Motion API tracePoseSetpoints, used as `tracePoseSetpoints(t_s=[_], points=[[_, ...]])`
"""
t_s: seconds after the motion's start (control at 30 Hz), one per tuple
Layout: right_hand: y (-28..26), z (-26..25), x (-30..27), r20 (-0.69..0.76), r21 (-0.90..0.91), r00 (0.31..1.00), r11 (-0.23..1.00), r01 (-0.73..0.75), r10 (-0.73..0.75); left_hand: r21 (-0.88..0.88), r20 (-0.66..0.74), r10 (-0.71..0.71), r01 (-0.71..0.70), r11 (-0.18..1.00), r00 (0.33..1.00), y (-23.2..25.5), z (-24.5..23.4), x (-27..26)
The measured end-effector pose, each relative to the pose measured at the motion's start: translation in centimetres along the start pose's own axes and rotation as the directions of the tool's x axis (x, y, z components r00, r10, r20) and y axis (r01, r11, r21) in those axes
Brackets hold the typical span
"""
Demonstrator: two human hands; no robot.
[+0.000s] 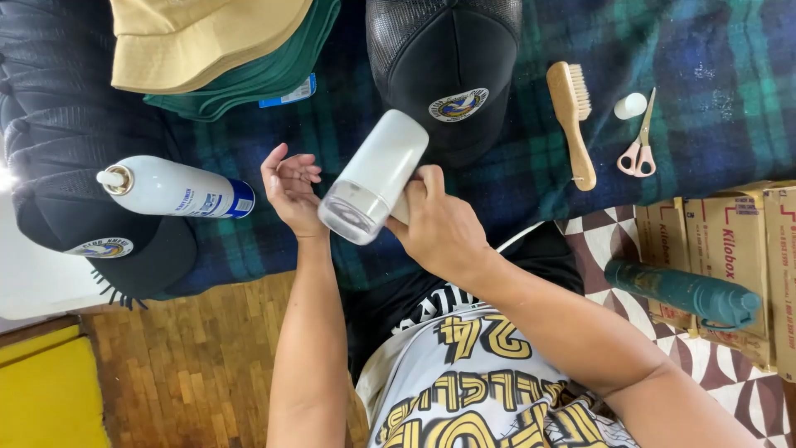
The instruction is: Cleaning and drying a black mesh cap using a brush and a hair dryer
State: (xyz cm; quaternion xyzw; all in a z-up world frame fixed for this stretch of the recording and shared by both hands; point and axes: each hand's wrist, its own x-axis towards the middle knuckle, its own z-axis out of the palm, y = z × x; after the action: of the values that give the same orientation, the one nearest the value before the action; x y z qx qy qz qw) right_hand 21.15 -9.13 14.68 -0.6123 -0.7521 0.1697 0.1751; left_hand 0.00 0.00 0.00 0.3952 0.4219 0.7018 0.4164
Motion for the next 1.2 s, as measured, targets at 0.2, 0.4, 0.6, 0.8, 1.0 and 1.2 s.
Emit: tracePoseSetpoints(t_s=[0.2,0.4,0.6,0.8,1.0,1.2], points=[[4.1,1.5,-3.0,-0.053,-0.091,0.995,0.992,0.083,-0.089,0.052,-0.032,-0.003,0.004,0.999,0.999,1.2,1.0,-0.2],[11.3,0.5,-6.0,-0.163,0.015,0.986,1.0,0.022,-0.02,0.08,-0.022,0.006,-0.005,0.997,1.0,1.2,1.2,-0.1],[17.3,-2.2,-6.0,-0.276,0.146,0.941,0.959,0.243,-0.197,0.141,-0.012,0.03,-0.028,0.99,0.999,1.3,1.7,-0.2],[11.5,-1.1,-4.8,-0.182,0.045,0.977,0.991,0.124,-0.114,0.222,0.033,0.061,-0.067,0.973,0.998,0.5,1.6,-0.3],[8.9,1.1,-3.4,-0.206,0.07,0.962,0.978,0.197,-0.179,0.277,0.056,0.056,-0.069,0.958,0.997,0.5,1.3,-0.2],[15.3,0.1,-6.8,-0.198,0.506,0.979,0.86,0.065,0.043,0.295,0.052,0.053,-0.066,0.953,0.997,1.3,2.0,-0.4]])
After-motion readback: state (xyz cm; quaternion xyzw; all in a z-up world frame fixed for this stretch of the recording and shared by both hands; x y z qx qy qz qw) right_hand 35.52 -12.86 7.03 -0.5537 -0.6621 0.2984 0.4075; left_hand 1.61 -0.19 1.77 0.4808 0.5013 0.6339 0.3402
